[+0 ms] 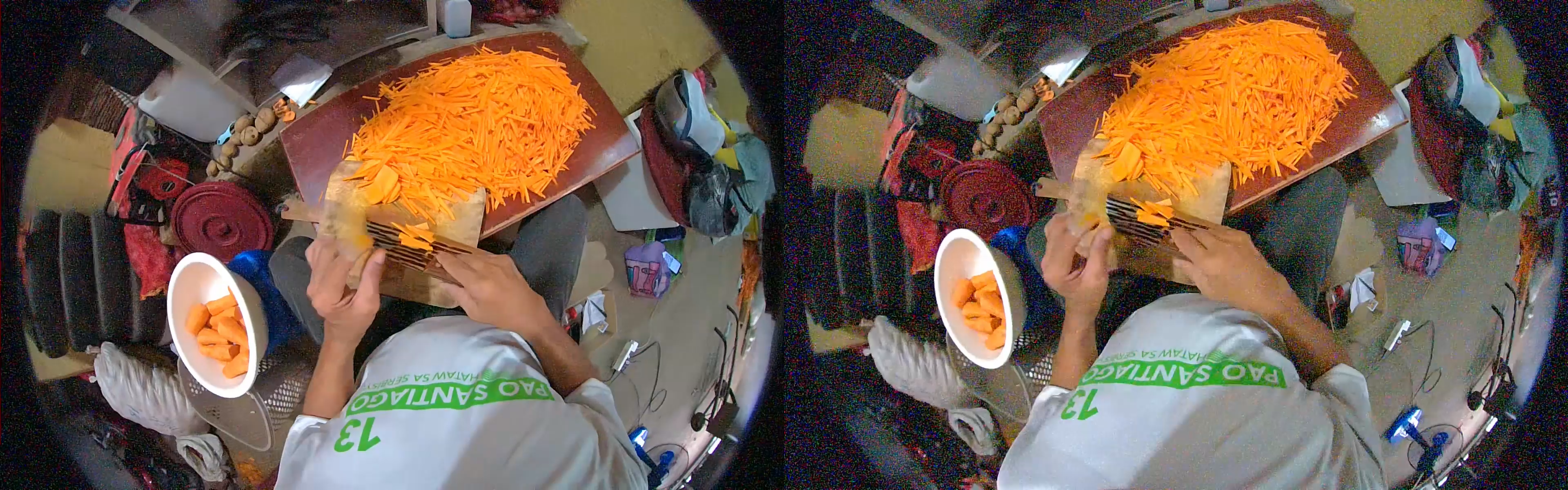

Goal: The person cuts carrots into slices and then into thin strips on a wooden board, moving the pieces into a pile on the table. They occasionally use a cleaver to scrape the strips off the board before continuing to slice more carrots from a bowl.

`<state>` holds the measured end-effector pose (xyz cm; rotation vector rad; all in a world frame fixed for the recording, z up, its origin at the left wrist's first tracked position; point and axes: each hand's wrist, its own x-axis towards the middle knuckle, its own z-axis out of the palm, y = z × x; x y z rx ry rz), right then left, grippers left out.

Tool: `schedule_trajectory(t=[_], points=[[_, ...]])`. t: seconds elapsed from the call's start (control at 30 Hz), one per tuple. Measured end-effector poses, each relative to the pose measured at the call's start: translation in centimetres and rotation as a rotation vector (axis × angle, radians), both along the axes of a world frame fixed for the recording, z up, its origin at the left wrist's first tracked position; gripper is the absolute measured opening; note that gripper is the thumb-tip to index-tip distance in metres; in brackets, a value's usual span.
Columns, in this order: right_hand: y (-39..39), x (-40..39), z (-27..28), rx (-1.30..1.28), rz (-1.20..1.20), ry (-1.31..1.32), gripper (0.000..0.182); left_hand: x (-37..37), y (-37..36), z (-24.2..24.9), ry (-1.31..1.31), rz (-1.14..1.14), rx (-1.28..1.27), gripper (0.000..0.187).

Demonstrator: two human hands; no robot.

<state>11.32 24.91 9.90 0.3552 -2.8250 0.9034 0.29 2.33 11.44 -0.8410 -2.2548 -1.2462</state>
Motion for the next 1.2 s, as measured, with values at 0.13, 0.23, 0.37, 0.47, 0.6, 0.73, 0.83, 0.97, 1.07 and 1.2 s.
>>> schedule_trajectory(t=[0.13, 0.23, 0.37, 0.47, 0.6, 0.73, 0.83, 0.97, 1.07, 1.2], points=[[-0.1, 0.3, 1.0, 0.112, 0.064, 0.008, 0.033, -1.8, 1.2, 0.5, -0.075, -0.269, -0.42, 0.039], [0.1, 0.8, 1.0, 0.208, 0.081, 0.038, 0.029, -3.2, 1.4, -2.3, -0.152, -0.312, -0.441, 0.053], [0.5, 1.4, 1.3, 0.324, 0.092, 0.085, 0.029, -4.5, 3.4, -2.7, -0.099, -0.303, -0.524, 0.05], [0.4, 1.4, 1.0, 0.342, 0.09, 0.061, 0.028, -5.6, 4.3, -3.2, 0.024, -0.266, -0.578, 0.043], [0.5, 1.5, 0.9, 0.306, 0.091, 0.057, 0.029, -7.1, 4.0, -5.0, 0.148, -0.203, -0.573, 0.042], [1.1, 2.3, 0.8, 0.157, 0.083, 0.019, 0.031, -6.5, 2.2, -4.7, -0.082, -0.157, -0.38, 0.039], [1.3, 3.1, 2.0, -0.015, 0.071, -0.172, 0.032, -6.3, 0.2, -6.2, -0.201, -0.081, -0.31, 0.036], [1.5, 3.2, 2.4, -0.188, 0.048, -0.299, 0.033, -5.2, -1.3, -8.3, -0.286, -0.017, -0.254, 0.033], [2.0, 1.8, 1.9, -0.145, 0.037, -0.418, 0.033, -5.2, -1.2, -9.6, -0.23, 0.024, -0.155, 0.03], [3.7, -0.6, 1.3, -0.101, -0.009, -0.278, 0.028, -5.6, -1.1, -11.3, -0.208, 0.036, -0.054, 0.025]])
